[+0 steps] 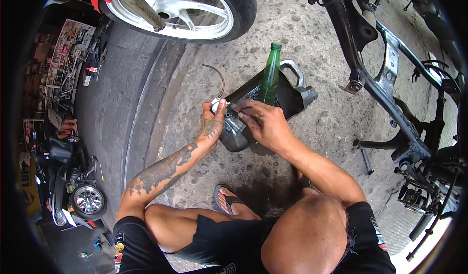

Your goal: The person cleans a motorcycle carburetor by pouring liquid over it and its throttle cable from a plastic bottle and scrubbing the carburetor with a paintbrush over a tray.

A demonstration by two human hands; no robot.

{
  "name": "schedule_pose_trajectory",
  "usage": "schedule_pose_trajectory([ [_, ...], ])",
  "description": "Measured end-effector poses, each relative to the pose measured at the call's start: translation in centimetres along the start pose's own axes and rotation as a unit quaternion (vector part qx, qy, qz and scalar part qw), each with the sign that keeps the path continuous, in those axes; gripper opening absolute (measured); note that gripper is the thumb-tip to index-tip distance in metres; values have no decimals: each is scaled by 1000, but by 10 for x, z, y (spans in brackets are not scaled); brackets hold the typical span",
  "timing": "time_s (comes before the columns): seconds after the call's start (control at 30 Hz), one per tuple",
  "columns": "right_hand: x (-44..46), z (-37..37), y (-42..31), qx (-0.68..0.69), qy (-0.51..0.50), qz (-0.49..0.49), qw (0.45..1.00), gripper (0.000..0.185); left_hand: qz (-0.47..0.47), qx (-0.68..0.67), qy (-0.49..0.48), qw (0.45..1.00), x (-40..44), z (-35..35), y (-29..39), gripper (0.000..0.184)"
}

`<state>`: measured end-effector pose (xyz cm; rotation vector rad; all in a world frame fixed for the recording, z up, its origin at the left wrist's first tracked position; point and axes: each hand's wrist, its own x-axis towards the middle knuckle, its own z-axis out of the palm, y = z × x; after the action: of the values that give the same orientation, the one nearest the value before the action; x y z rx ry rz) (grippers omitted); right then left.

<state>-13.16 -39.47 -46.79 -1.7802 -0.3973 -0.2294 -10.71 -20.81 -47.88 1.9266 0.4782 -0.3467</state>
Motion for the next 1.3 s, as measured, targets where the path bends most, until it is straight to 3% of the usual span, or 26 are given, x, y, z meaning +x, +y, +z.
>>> schedule_pose_trajectory([
  [0.07, 0, 6, -2, -1, 17, 0, 1000, 19, 33, -35, 4, 999, -3, 3, 0, 47],
  [0.1, -1, 7, -2, -30, -7, 24, 999, 12, 10, -44, 9, 999, -7, 5, 7, 47],
  [0.23, 1, 7, -2, -34, -49, 30, 998, 12, -9, -43, 15, 999, -3, 3, 3, 49],
  [0.3, 3, 13, -8, 44, 59, -22, 997, 10, 50, -44, 17, 998, -3, 5, 4, 50],
  [0.33, 6, 9, -8, 44, 56, -24, 997, 10, 50, -46, 19, 997, -2, 6, 4, 50],
  [0.4, 13, 0, -6, -72, -63, 41, 995, 22, 45, 3, 23, 999, -3, 4, 3, 51],
  [0.47, 16, -5, -2, -60, -53, 31, 996, 23, 42, 0, 24, 999, 0, 4, 5, 49],
  [0.53, 8, -2, 6, 35, -13, -46, 998, 20, 94, -70, 31, 993, -2, 8, 5, 44],
  [0.6, 5, -3, 17, 46, -21, -28, 998, 14, 96, -64, 26, 993, 6, 3, -2, 38],
  [0.67, 3, -5, 31, -18, -18, 36, 999, 11, 63, -66, 70, 993, 5, 1, 0, 39],
  [0.73, 0, -6, 5, 83, 39, 5, 996, 15, 75, -69, 56, 993, 17, -1, -3, 41],
  [0.87, -10, 3, 23, 111, 14, 18, 994, 17, 70, -22, 65, 995, 12, -3, -2, 50],
  [0.93, -6, -5, 33, 29, 1, 60, 998, 19, -25, -153, 139, 978, 15, -6, -12, 51],
  [0.97, -8, -7, 34, 74, 10, 81, 994, 18, -25, -149, 135, 979, 20, -10, -15, 51],
  [1.0, -6, -5, 31, 75, 9, 81, 994, 18, -18, -196, 65, 978, 19, -14, -10, 49],
  [1.07, -6, 5, 20, 155, 57, -65, 984, 15, -11, -283, -76, 956, 12, -22, -4, 47],
  [1.13, -10, 2, 33, 181, 44, -31, 982, 14, -2, -283, -29, 959, 17, -20, -2, 48],
  [1.2, -11, -9, 41, 72, -39, 48, 995, 17, -24, -269, -86, 959, 16, -29, -3, 54],
  [1.23, -12, -9, 38, 100, -10, 37, 994, 18, -45, -291, -47, 955, 17, -27, 0, 60],
  [1.3, -7, -4, 20, 159, 34, -21, 986, 18, -50, -299, -85, 949, 18, -30, 1, 59],
])
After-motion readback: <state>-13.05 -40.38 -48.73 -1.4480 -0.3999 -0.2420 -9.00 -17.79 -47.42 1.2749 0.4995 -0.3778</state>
